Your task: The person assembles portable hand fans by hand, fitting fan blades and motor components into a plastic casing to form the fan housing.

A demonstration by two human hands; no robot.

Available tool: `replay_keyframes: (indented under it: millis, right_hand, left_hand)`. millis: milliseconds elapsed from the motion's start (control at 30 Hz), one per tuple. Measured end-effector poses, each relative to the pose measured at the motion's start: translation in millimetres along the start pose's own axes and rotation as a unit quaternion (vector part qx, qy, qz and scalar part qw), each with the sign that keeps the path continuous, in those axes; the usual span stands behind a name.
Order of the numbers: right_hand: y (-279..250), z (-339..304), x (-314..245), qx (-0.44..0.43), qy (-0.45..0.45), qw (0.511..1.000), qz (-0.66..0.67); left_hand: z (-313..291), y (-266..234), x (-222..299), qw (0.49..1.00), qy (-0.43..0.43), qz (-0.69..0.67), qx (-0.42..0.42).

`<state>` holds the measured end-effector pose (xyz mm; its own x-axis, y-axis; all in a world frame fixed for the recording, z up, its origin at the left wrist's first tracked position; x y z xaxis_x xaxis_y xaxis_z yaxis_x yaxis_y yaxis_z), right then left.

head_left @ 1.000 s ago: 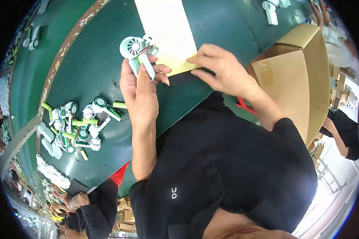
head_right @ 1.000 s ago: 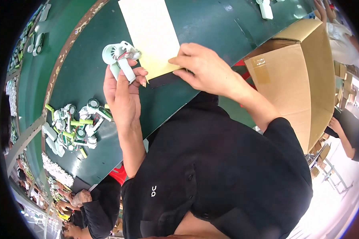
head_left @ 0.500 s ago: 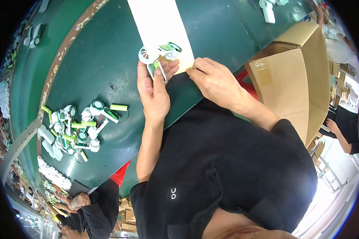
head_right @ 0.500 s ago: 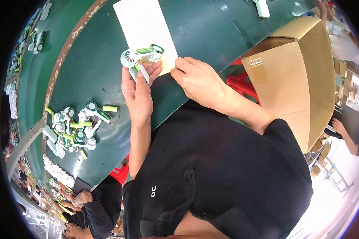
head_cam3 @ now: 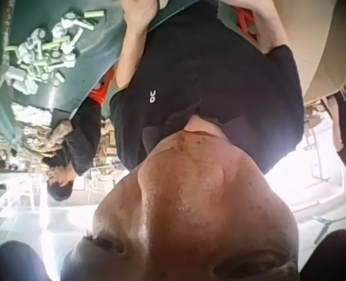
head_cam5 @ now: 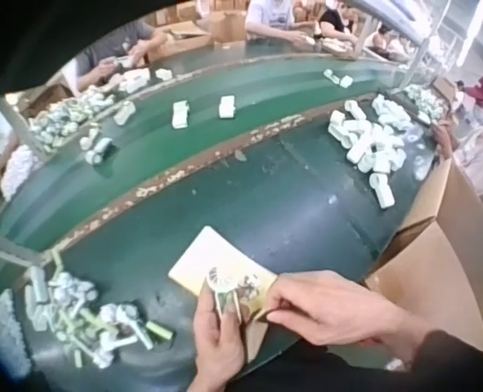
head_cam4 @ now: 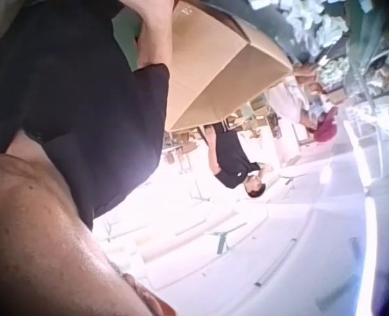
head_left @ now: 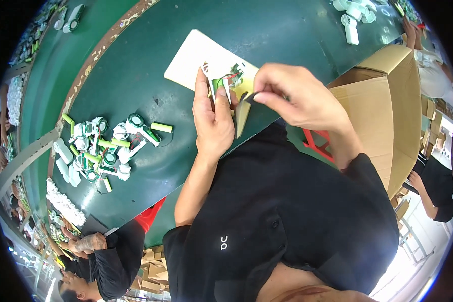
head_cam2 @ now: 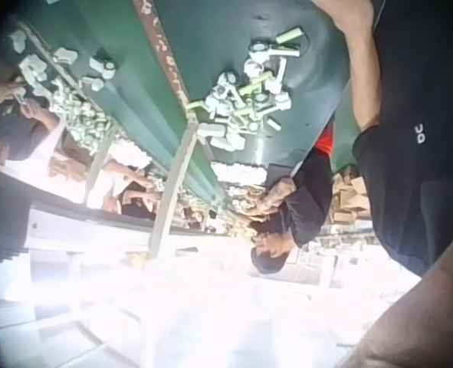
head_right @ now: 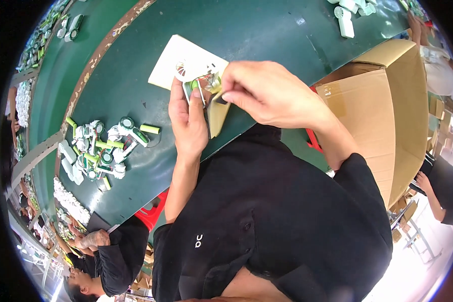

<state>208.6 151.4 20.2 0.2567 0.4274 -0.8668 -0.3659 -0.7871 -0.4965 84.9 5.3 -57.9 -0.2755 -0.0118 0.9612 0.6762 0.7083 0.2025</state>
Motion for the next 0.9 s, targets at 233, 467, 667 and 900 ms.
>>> replay_keyframes:
  millis: [233,467,667,900]
  right_hand:
    - [4,-27,18,-0.125,-0.025,0.977,-0.171]
    - [-12,-46,33,-0.175,-0.008,0.977,-0.125]
    - [-45,-42,19,-0.039,0.030,0.985,-0.163]
    - [-50,-20,2,-0.284,-0.199,0.897,0.272]
  left_hand:
    - [-2,-8,-14,0.996,-0.017,-0.069,0.055]
    - [28,-11,-26,0.992,0.105,0.063,0.022]
    - [77,-29,-16,0.986,0.133,0.063,-0.075]
    - [75,-28,-11,0.987,0.138,0.074,-0.047]
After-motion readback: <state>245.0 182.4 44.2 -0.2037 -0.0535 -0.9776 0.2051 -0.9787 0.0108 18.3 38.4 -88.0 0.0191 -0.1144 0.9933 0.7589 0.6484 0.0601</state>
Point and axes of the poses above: each hand's wrist, its own z-axis towards the middle knuckle, its own y-axis out of the palm, x = y × z, the point moved 1 cm from there along z, towards the middle knuckle, and after that the axes turned 7 degrees about x, right-handed, at the moved point
